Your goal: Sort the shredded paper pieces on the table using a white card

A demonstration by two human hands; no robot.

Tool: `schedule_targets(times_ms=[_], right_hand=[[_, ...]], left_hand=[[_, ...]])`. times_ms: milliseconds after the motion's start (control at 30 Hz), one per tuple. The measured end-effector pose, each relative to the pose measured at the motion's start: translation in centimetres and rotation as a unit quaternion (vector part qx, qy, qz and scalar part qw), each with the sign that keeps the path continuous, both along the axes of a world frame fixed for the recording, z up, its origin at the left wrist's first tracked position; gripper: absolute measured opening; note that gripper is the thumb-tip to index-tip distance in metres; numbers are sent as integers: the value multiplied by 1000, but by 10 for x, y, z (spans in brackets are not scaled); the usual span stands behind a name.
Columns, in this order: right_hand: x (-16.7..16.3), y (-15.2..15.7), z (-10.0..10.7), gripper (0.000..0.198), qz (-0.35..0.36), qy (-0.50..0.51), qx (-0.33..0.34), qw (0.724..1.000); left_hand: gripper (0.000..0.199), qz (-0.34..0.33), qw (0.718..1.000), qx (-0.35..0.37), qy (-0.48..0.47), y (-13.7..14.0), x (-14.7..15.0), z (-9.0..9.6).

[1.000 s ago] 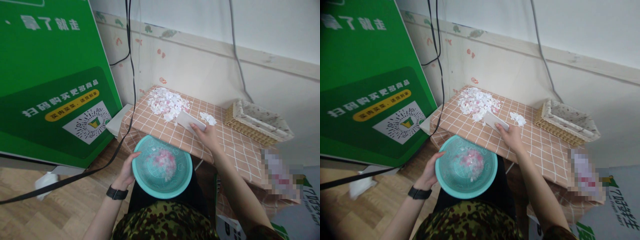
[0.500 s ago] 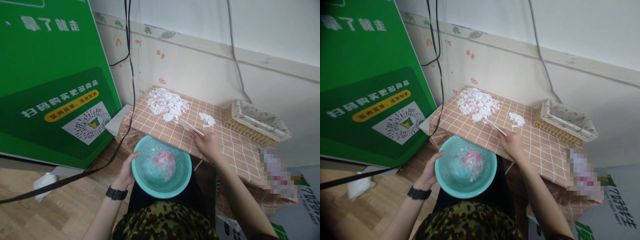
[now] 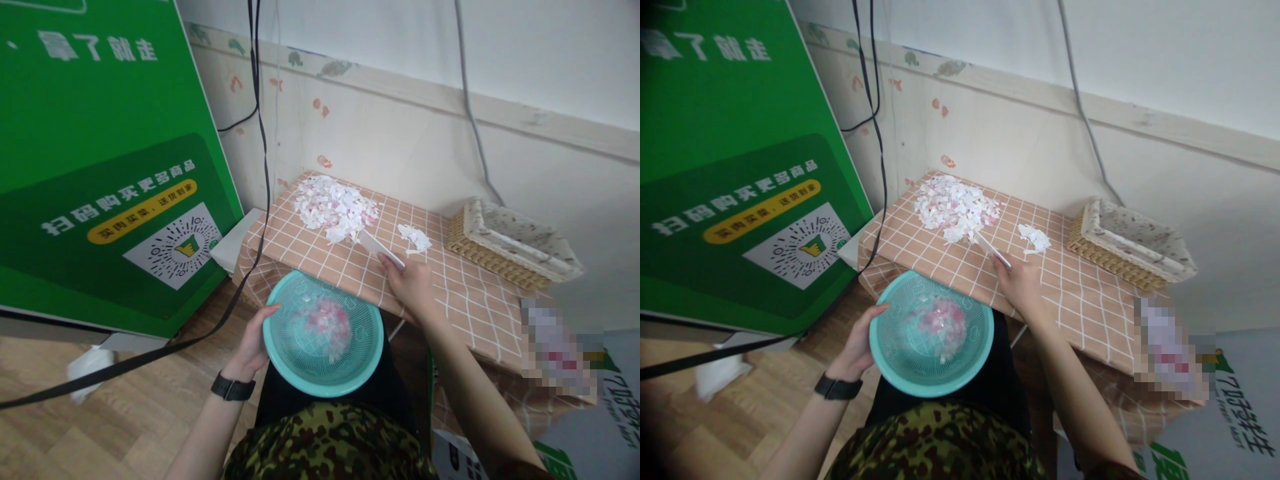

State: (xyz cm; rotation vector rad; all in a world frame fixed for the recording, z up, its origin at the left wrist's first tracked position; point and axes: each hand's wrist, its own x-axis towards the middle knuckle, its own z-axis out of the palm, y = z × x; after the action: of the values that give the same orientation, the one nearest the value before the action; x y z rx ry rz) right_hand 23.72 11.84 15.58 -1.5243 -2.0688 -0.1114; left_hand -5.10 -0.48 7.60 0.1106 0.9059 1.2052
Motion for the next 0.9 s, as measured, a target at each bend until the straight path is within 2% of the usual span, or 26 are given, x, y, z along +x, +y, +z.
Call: schedule_targets(times_ms=[200, 333, 567, 667, 900], right_hand=[[-4, 5, 0, 35, 52, 9, -13, 999], [-8, 7, 1, 35, 50, 4, -18, 999], [-8, 5, 6, 44, 17, 88, -32, 995], [-9, 6, 4, 44, 30, 107, -47, 993], [-9, 9, 5, 43, 50, 69, -63, 994]], left_hand=[[16, 7, 1000, 4, -6, 1, 0, -3], [13, 21, 1000, -6, -11, 1, 1, 0], [16, 12, 1000, -2, -10, 0, 0, -1], [15, 12, 1000, -3, -14, 0, 0, -3], [18, 8, 1000, -1, -12, 0, -1, -5]])
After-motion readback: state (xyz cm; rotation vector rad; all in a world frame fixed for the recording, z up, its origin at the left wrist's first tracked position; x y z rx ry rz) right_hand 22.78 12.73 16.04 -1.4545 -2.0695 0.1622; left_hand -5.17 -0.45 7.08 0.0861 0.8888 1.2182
